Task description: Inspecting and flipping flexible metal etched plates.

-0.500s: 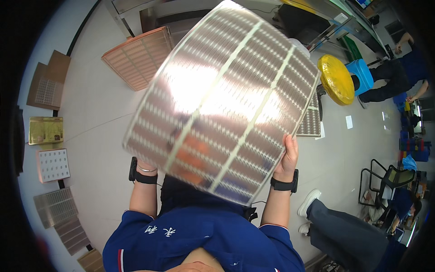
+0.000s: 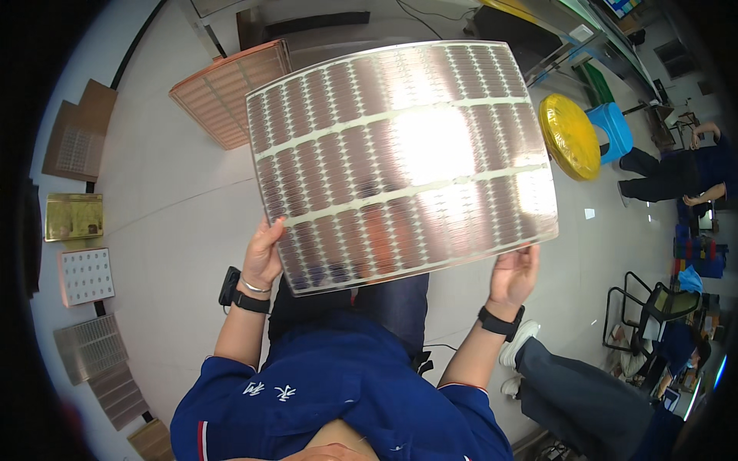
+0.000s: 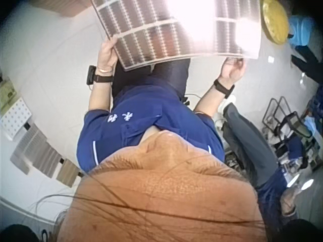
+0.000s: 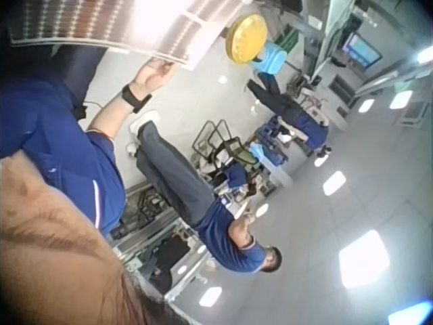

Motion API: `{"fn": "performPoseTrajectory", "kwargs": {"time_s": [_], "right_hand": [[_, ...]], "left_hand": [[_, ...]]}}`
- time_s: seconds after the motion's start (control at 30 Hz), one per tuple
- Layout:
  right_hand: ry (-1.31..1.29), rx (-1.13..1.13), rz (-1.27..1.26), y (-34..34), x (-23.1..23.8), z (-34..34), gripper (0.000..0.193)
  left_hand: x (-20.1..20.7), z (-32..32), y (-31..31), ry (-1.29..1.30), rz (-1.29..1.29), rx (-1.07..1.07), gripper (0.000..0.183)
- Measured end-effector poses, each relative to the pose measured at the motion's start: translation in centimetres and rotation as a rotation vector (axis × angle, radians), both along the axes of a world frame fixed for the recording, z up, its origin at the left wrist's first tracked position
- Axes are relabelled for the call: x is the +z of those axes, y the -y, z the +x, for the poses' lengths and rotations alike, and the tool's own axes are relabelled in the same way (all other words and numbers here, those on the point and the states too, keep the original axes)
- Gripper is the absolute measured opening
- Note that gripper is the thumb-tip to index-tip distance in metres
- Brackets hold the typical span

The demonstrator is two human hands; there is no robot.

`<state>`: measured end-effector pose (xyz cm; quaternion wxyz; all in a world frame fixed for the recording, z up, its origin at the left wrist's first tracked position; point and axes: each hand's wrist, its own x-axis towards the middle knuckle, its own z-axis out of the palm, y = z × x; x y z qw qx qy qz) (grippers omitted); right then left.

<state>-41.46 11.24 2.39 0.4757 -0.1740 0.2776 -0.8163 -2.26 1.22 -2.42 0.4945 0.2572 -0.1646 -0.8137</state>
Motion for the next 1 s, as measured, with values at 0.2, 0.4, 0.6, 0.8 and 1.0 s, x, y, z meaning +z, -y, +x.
{"fn": "performPoseTrajectory", "kwargs": {"time_s": [0.2, 0.4, 0.6, 0.8, 1.0], "right_hand": [[-0.223, -0.147, 0.147, -1.0, 2.3, -1.1, 0.044], [-0.406, -0.114, 0.235, -0.2, 3.3, 0.3, 0.044], [-0.436, -0.116, 0.268, -0.1, 4.2, 0.6, 0.041], [-0.490, -0.053, 0.268, -0.4, 4.2, -0.1, 0.044], [-0.476, -0.026, 0.261, -0.7, 3.6, -0.3, 0.044]], "left_hand": [[-2.6, 2.4, 0.0, -0.002, 0.032, 0.047, 0.025], [-2.5, 2.4, 0.2, 0.047, 0.133, 0.205, 0.019], [-3.3, 2.4, 0.4, 0.122, 0.192, 0.304, 0.020], [-3.7, 2.4, 0.3, 0.168, 0.142, 0.287, 0.024], [-3.9, 2.4, 0.2, 0.292, 0.024, 0.311, 0.029]]}}
